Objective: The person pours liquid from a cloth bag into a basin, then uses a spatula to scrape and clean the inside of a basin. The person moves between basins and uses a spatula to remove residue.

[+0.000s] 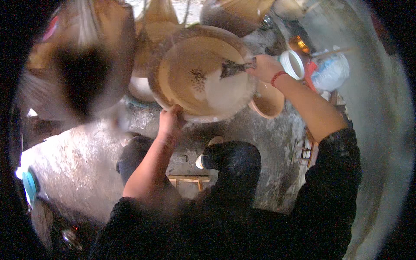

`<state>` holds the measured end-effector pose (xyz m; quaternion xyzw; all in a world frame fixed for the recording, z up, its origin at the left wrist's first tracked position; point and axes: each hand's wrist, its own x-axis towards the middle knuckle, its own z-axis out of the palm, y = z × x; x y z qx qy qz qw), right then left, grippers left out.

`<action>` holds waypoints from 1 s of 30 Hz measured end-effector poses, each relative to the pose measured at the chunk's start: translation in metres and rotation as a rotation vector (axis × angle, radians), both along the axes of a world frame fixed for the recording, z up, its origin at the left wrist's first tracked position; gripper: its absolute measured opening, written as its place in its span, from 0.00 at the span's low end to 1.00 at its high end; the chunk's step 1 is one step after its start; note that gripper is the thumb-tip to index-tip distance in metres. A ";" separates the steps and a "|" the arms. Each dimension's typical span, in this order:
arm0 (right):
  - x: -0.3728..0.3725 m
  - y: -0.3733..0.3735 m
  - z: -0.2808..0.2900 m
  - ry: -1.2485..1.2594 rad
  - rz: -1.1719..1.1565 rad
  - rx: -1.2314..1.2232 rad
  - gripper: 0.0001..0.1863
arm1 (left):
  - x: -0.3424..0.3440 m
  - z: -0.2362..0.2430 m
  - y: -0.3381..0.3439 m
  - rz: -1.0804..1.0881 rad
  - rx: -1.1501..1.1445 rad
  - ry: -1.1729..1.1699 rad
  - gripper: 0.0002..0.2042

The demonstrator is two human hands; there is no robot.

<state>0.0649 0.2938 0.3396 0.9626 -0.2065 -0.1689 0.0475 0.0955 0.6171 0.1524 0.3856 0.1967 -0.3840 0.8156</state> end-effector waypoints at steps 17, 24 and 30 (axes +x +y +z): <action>0.053 0.022 0.048 0.263 0.676 -0.471 0.12 | 0.008 -0.001 0.003 -0.038 0.029 -0.070 0.08; 0.049 0.028 0.033 0.266 0.446 -0.276 0.16 | 0.006 0.002 0.007 0.028 -0.006 -0.107 0.11; 0.001 0.026 0.017 0.196 0.288 -0.060 0.19 | 0.003 0.004 0.004 0.056 0.015 -0.117 0.15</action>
